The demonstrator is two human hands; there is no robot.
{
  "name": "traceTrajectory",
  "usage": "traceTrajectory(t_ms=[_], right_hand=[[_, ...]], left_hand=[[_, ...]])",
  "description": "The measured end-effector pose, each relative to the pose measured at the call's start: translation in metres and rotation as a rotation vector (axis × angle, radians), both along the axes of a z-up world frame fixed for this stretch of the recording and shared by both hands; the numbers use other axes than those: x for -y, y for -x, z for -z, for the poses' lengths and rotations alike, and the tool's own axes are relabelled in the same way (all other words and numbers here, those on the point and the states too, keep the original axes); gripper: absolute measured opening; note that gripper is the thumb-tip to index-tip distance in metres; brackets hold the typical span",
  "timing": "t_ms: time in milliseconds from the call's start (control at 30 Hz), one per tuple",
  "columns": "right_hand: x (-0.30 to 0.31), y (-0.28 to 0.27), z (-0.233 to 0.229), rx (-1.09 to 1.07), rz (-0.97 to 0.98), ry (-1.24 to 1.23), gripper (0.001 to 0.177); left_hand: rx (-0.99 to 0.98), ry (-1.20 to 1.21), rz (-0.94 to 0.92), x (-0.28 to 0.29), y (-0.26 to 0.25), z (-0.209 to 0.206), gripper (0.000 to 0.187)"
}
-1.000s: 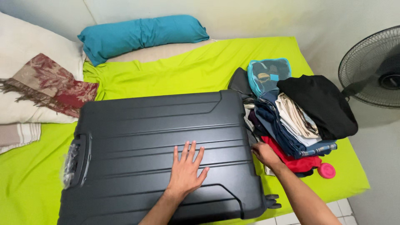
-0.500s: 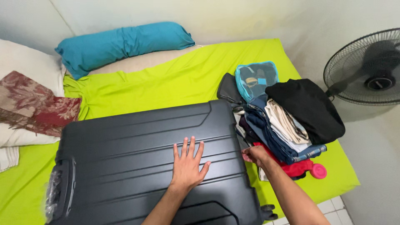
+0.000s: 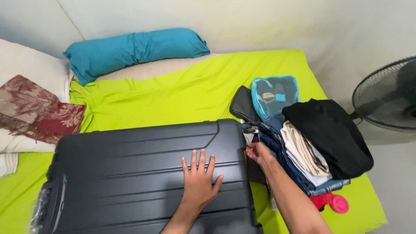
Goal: The person opens a black suitcase on a bed, pulls back the internal mesh divider, and places folded clothes into the compartment.
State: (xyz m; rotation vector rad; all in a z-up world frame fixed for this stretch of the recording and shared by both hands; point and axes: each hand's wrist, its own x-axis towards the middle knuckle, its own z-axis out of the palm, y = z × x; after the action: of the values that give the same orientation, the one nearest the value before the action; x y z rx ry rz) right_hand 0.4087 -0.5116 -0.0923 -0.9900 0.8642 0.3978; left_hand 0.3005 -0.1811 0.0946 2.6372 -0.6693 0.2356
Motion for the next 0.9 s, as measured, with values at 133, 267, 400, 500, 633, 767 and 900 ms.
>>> traceTrajectory(t_ms=[133,267,400,500,633,767,900], right_hand=[[0.000,-0.029,0.006,0.177,0.064,-0.153,0.010],[0.002,-0.050,0.012,0.209,0.000,-0.210,0.013],[0.014,-0.067,0.018,0.191,-0.136,-0.239,0.021],[0.021,-0.079,0.024,0.198,-0.066,-0.287,0.013],[0.033,-0.099,0.025,0.089,-0.213,-0.153,0.021],[0.043,-0.128,0.016,-0.063,-0.413,-0.169,0.022],[0.033,-0.166,0.003,-0.141,-0.609,0.015,0.010]], left_hand=[[-0.010,-0.025,-0.001,0.002,-0.002,0.000,0.068],[-0.040,-0.013,-0.017,0.004,-0.003,0.000,0.068],[-0.055,-0.001,-0.020,0.005,-0.004,0.002,0.070],[-0.077,0.004,-0.017,0.005,-0.005,0.004,0.071],[-0.034,0.060,-0.019,0.005,-0.005,0.005,0.069],[-0.002,0.069,-0.015,0.005,-0.006,0.009,0.071],[-0.011,0.085,-0.003,0.003,-0.005,0.019,0.072]])
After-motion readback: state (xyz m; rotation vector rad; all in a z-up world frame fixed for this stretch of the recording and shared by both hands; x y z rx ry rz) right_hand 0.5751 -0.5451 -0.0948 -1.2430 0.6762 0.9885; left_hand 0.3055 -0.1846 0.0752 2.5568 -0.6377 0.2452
